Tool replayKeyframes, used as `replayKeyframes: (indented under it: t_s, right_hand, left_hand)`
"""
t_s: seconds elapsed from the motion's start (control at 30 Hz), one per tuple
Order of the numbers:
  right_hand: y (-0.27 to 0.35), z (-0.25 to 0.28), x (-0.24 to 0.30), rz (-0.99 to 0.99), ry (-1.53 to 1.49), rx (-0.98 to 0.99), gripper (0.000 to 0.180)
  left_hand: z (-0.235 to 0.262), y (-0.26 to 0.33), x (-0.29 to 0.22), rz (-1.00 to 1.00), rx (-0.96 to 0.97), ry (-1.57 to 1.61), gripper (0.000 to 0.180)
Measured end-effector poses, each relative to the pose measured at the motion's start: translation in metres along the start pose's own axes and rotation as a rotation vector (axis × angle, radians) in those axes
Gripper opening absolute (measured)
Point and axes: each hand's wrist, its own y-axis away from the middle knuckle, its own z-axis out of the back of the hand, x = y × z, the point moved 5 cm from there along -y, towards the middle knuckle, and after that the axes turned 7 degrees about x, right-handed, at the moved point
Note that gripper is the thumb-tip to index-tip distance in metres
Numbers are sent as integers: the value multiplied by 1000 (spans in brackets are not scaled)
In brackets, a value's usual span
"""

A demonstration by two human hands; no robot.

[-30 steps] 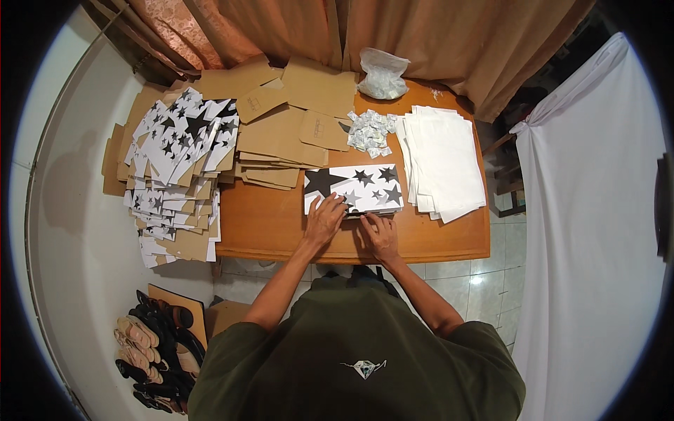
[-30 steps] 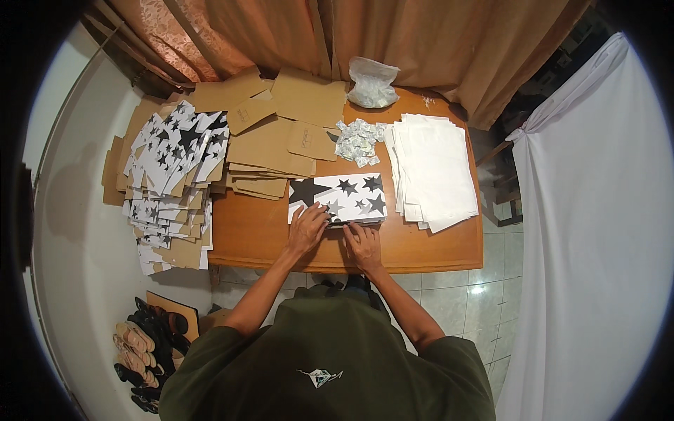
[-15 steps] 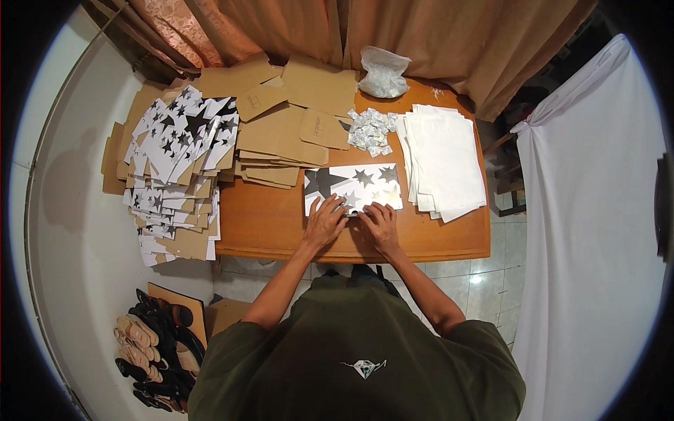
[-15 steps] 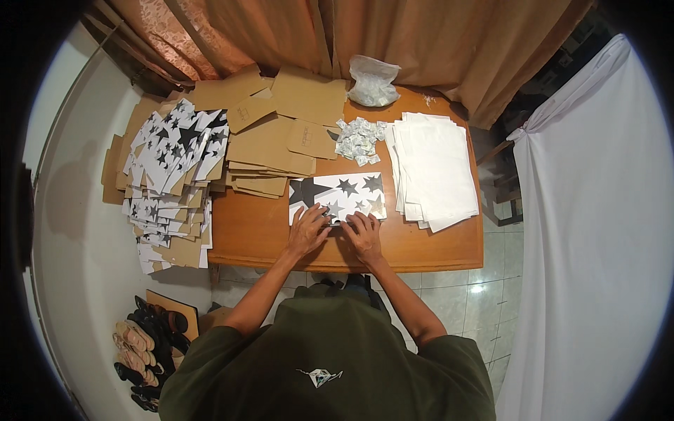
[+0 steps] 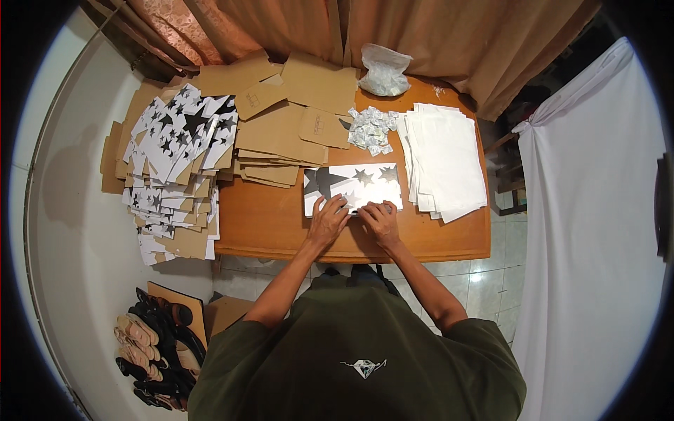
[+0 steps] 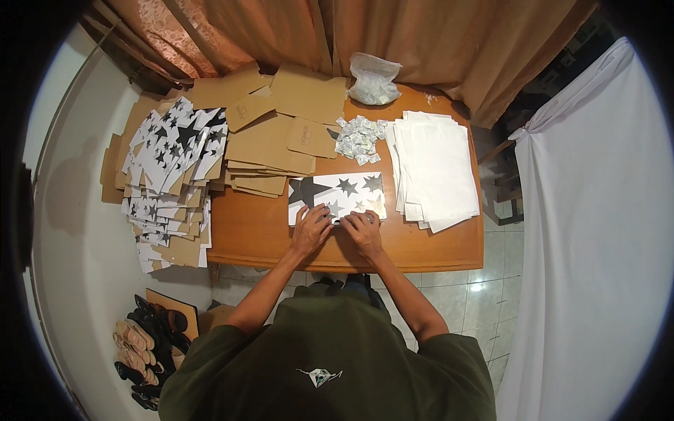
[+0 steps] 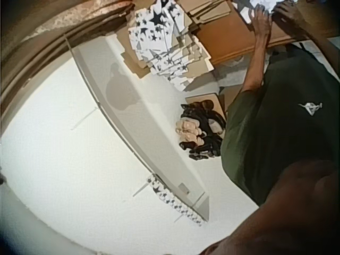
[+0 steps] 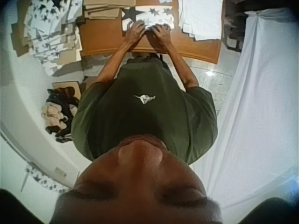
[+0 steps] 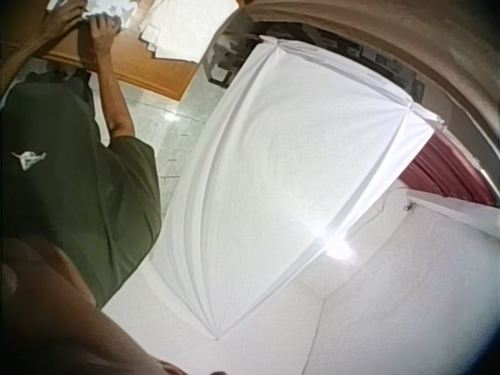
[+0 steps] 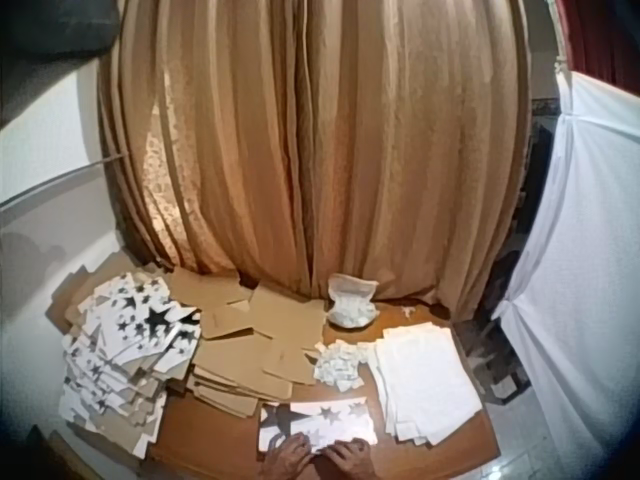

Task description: The recorder is folding and assembling cardboard shoe boxes at a workstation.

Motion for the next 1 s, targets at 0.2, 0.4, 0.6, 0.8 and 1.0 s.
replayKeyframes:
  t_s: [0.2, 0.4, 0.6, 0.8, 1.0]
  right_hand:
    - [-3, 3, -2, 28, -4, 3, 36]
    - [-5, 1, -3, 61, -16, 48, 35]
    - [-7, 1, -1, 87, 1, -14, 34]
    - [-7, 1, 1, 77, 62, 8, 31]
    - [-10, 3, 2, 0, 64, 81, 32]
  left_hand:
    - [-3, 3, 1, -81, -63, -43, 15]
    - [-5, 3, 2, -65, -42, -11, 14]
    - [-11, 4, 7, -90, -53, -62, 15]
    - [-12, 6, 5, -132, -95, -98, 19]
    - [-8, 4, -8, -36, -108, -136, 19]
